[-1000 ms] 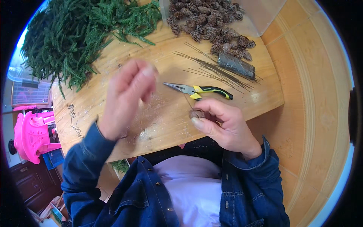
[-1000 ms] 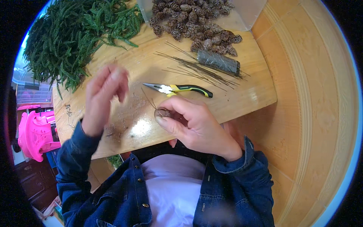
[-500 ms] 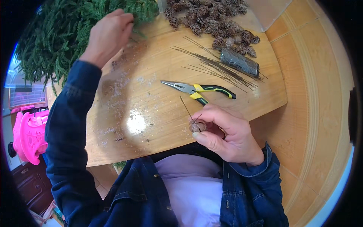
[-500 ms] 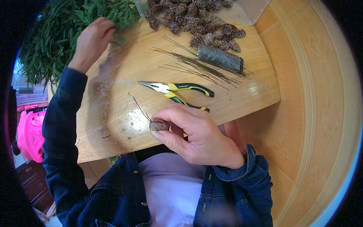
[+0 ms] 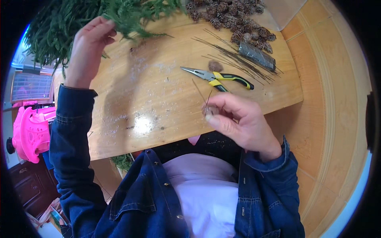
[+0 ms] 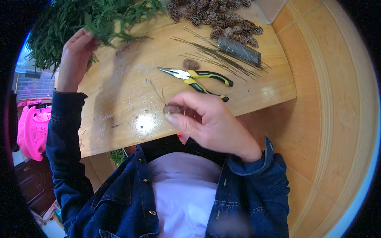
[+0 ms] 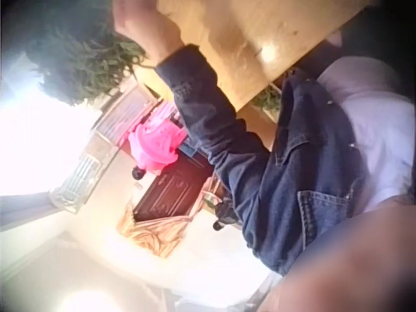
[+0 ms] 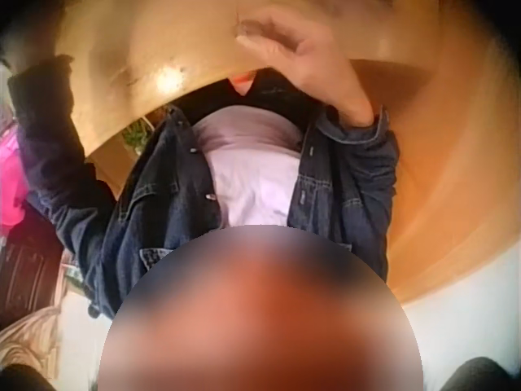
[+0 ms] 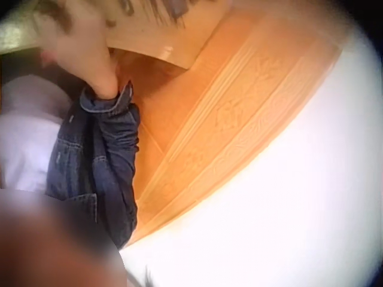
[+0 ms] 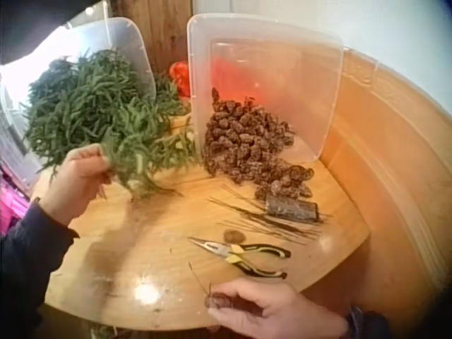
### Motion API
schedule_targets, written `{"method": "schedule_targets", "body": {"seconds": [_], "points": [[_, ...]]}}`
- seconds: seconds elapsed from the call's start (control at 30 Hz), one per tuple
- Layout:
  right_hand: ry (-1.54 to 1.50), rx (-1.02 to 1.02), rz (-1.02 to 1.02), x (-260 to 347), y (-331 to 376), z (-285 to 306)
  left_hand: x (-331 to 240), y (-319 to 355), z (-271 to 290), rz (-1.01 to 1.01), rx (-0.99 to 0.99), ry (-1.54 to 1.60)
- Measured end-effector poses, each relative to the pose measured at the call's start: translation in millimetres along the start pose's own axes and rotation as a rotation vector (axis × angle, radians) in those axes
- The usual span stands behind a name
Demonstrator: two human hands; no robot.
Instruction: Assembling pine branches and pine cones together using wire and pliers for decorative purposes.
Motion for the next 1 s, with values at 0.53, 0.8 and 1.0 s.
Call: {"method": "schedule_targets", "body": {"seconds": [0.53, 0.8, 1.0], "points": [[0.205, -0.114, 0.171, 23.2, -54.4, 39.0, 3.2, 68.1, -28.5, 0.056, 0.151, 0.546], [-0.043, 0.111, 0.324, 36.6, -70.7, -12.1, 25.9, 85.0, -62.6, 0.28, 0.334, 0.657], [-0.16, 0.131, 0.159, 18.9, -66.2, -23.9, 30.2, 84.0, -82.8, 0.287, 0.5, 0.636]]}}
Point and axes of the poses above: each hand's wrist, its own y-axis away from the middle knuckle, its own z-axis out of the back of the hand, x = y × z, the point moved 8 cm from there along -y, towards the middle knuckle, and after that the axes turned 7 degrees about z, right-handed, at the moved point
